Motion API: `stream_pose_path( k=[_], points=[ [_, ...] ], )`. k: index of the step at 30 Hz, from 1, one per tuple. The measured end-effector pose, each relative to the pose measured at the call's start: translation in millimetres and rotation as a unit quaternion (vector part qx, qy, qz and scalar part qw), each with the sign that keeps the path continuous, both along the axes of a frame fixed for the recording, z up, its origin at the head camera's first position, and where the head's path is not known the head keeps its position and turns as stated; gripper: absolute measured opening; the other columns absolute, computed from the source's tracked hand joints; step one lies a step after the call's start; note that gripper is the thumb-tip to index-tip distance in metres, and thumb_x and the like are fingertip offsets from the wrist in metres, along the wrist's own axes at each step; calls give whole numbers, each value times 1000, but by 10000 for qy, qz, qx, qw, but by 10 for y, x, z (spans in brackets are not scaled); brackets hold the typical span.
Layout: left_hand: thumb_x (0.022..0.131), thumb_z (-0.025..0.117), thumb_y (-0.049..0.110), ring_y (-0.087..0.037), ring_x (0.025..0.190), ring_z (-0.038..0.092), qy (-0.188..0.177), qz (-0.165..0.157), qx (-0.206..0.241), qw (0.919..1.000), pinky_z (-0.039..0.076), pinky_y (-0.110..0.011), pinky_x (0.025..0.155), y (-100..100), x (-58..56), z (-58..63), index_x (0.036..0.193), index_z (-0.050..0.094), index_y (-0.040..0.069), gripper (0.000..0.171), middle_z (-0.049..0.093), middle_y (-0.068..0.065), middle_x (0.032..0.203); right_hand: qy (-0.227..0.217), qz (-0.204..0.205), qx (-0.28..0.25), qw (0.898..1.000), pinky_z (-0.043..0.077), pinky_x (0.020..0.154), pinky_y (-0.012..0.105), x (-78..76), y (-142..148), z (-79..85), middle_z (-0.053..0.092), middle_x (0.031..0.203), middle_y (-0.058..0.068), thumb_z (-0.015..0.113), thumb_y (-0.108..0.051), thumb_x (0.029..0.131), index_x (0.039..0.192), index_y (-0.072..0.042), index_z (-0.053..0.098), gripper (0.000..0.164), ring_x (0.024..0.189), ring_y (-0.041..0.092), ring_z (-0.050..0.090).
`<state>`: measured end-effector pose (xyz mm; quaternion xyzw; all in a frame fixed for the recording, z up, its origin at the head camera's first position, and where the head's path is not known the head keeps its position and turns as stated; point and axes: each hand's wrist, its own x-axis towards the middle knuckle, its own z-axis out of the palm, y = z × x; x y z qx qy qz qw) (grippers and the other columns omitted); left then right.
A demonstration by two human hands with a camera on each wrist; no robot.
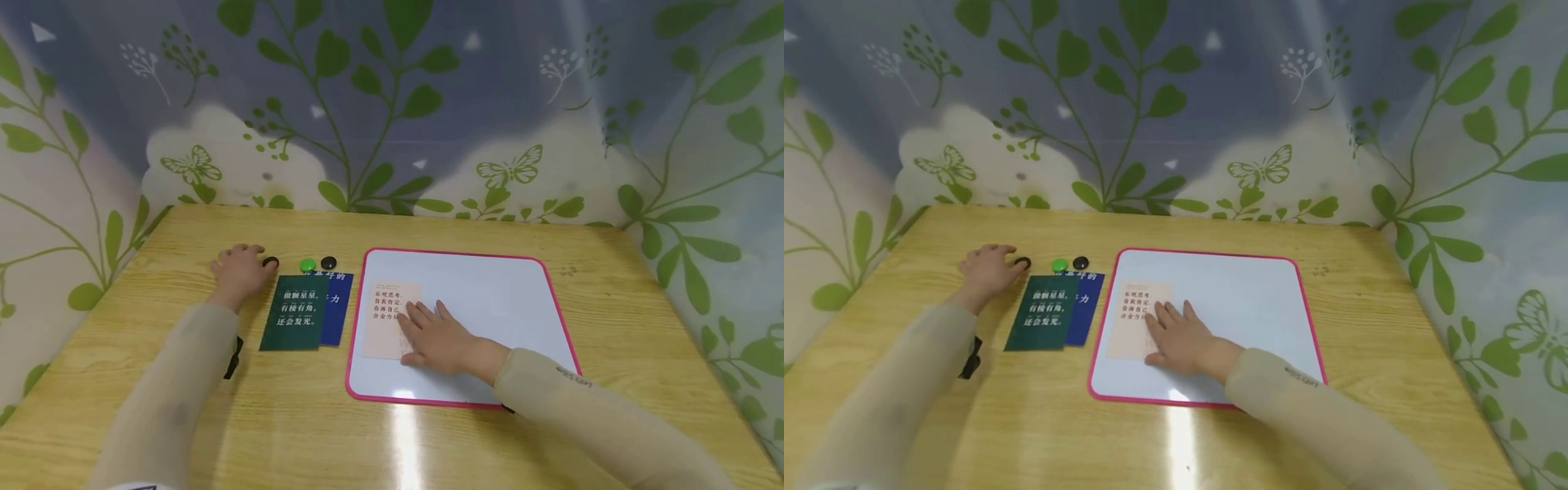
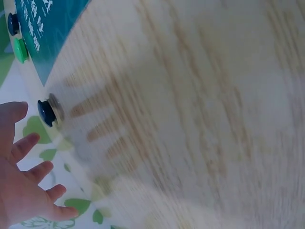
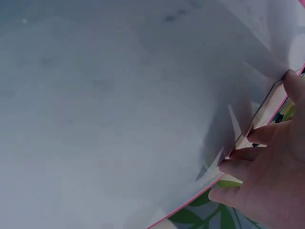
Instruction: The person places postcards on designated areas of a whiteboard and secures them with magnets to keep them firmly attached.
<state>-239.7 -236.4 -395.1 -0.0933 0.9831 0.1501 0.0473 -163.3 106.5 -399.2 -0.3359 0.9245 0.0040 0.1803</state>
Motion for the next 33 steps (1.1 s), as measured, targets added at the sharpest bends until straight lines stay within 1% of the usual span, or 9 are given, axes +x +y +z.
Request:
stream_pose_path(
  k=[2,6,11,16,19,24,29,33],
  points=[
    [97,44,35,-55,131,18,-13,-28,-26,10000,14,-70,101,-19,0,-7,138,39,-1,55,25,-32,144,-4,8,-26,10000,9,115,57,0,1,2,14,156,17,43,-52,94,149,-5,21,75,145,33,14],
    [95,47,36,-56,131,18,-3,-118,-22,9999,14,-71,100,-62,-17,-61,136,41,-1,56,24,-34,143,-64,26,-133,9999,9,114,58,5,6,20,15,156,18,45,-51,94,148,-4,22,75,144,35,14],
    [95,47,36,-56,131,17,-1,-123,31,9999,12,-72,100,-86,-51,-106,136,41,0,55,22,-34,144,-53,54,-318,9995,10,113,60,21,23,40,17,155,21,44,-52,94,147,-2,24,76,143,37,15],
    [96,47,35,-56,131,16,-27,-123,63,9999,12,-72,100,-87,-75,-122,135,42,1,52,20,-34,144,30,-75,-99,9999,11,115,56,12,20,-29,17,155,18,42,-48,96,148,-5,24,70,144,35,15],
    [96,47,33,-56,131,16,-56,-118,90,9999,11,-72,101,-88,-75,-123,133,45,2,48,20,-35,144,103,-106,55,9999,11,115,55,3,14,-66,16,156,17,42,-48,96,149,-7,23,70,144,33,16],
    [97,48,31,-56,130,17,-59,-111,131,9998,11,-72,101,-98,-66,-121,129,48,2,43,18,-35,145,158,-78,75,9998,12,115,56,13,-1,-53,17,155,17,42,-49,95,148,-7,23,71,144,33,17],
    [97,48,30,-57,130,16,-48,-145,177,9997,9,-72,101,-107,-65,-117,129,48,2,43,17,-35,146,159,-74,60,9998,11,114,58,11,-1,-45,18,155,18,43,-48,95,148,-6,25,70,143,34,18],
    [97,49,30,-57,131,15,-39,-172,202,9996,8,-72,101,-121,-69,-121,129,48,3,43,16,-35,146,151,-114,126,9997,10,115,56,8,3,-44,17,156,16,42,-49,96,149,-8,23,70,144,32,17]
  ],
)
